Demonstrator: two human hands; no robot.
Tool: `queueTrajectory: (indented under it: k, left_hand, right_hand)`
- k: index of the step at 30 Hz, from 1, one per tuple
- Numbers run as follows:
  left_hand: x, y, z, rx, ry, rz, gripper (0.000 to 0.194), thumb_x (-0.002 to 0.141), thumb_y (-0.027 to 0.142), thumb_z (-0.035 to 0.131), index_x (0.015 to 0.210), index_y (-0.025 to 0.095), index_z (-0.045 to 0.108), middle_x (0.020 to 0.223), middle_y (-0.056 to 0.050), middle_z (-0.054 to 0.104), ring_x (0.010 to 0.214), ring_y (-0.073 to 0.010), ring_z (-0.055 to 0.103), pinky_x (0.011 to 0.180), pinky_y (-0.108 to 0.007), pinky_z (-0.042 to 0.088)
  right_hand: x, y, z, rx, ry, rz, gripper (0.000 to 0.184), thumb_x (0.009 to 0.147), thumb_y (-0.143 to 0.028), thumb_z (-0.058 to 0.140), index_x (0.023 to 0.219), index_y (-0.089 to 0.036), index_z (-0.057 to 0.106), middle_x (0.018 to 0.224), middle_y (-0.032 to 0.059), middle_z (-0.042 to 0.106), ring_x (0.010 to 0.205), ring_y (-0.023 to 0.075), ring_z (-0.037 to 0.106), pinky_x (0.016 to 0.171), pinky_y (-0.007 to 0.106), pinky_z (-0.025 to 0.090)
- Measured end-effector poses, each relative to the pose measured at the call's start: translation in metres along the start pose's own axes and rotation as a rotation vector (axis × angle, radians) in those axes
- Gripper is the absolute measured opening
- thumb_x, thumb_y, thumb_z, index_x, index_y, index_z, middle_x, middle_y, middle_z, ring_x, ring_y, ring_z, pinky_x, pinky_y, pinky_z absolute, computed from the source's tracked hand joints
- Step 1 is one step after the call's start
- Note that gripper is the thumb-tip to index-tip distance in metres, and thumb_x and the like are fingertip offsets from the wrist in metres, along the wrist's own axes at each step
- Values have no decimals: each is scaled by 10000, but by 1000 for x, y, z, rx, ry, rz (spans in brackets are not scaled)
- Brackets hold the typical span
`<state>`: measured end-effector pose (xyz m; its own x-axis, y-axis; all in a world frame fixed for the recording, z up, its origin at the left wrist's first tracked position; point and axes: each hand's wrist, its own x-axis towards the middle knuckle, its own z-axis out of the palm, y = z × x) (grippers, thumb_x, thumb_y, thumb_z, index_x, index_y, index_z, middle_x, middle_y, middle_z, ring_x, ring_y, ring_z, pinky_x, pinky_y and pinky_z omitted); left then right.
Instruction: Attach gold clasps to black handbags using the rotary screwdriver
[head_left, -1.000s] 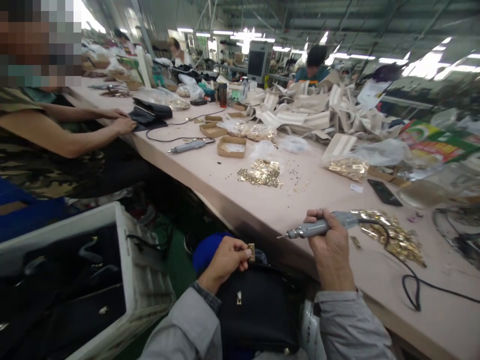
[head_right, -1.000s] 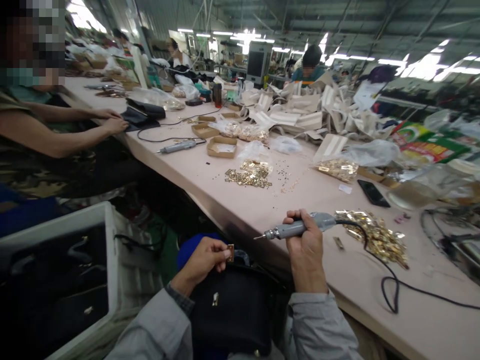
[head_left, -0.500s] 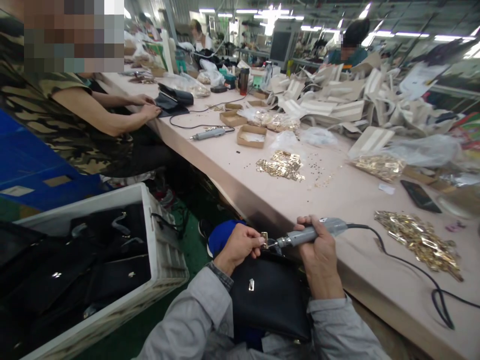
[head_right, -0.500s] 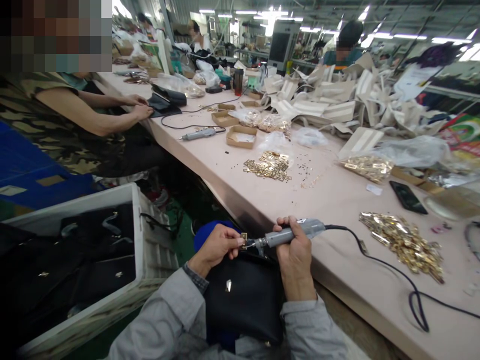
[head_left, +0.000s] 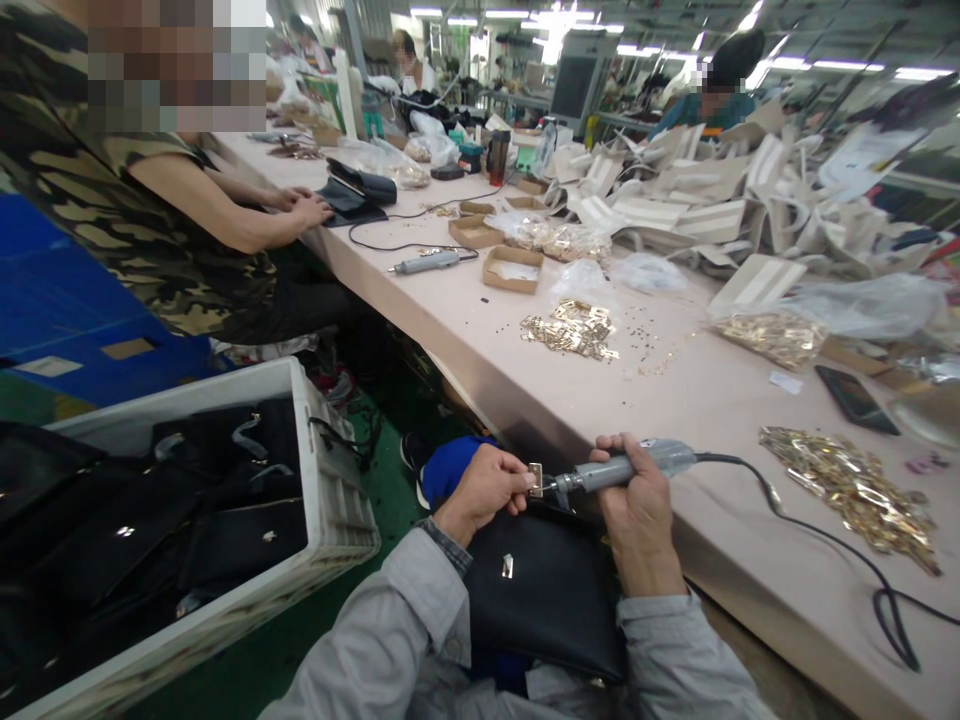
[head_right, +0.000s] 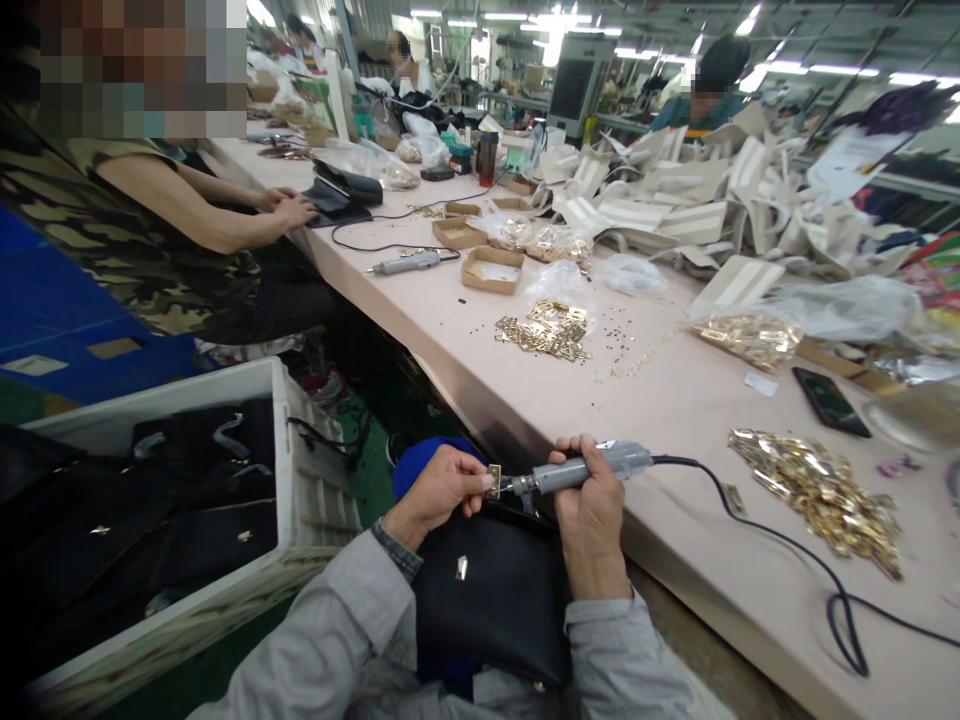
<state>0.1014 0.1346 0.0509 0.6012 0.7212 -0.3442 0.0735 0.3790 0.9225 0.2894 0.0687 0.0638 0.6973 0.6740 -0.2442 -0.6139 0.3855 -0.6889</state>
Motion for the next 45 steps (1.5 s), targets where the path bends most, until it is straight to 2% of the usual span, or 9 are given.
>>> queueTrajectory:
  k: [16,28,35,40,45]
  left_hand:
    - [3,-3,2,13,20,-2,129,708,171,704,594,110,696,422,-4,596,356,-78,503,373,-176,375]
    - [0,3,1,-10,-22,-24,74,612,91,692,549,120,666,440,-5,615,380,-84,537,380,-169,410]
    - [3,1,-1,-21,-34,-41,30,585,91,721,590,104,694,480,-10,635,401,-96,560,403,-188,435]
    - [2,1,0,-15,-37,-41,79,557,82,747,623,99,705,491,-6,634,418,-105,567,411,-199,428]
    - [1,1,4,9,-9,-23,79,549,99,752,600,111,693,475,15,604,413,-90,515,401,-202,374]
  right_hand:
    - [-8,-4,4,-7,-15,-93,311,741,-176,854,916,-177,597,829,-16,588,810,135,631,599,199,543]
    - [-9,-3,2,-37,-14,-123,303,746,-171,846,902,-179,587,822,-19,584,798,139,639,594,212,547]
    - [-11,-4,4,-43,26,-132,326,695,-160,868,884,-156,602,801,-20,595,788,135,639,595,207,539]
    - [-13,-3,4,-64,63,-157,308,700,-179,864,861,-156,603,783,-16,603,789,143,643,585,206,533]
    - [-13,-3,3,-53,76,-151,295,700,-177,853,861,-154,607,787,-14,593,786,146,636,578,212,527]
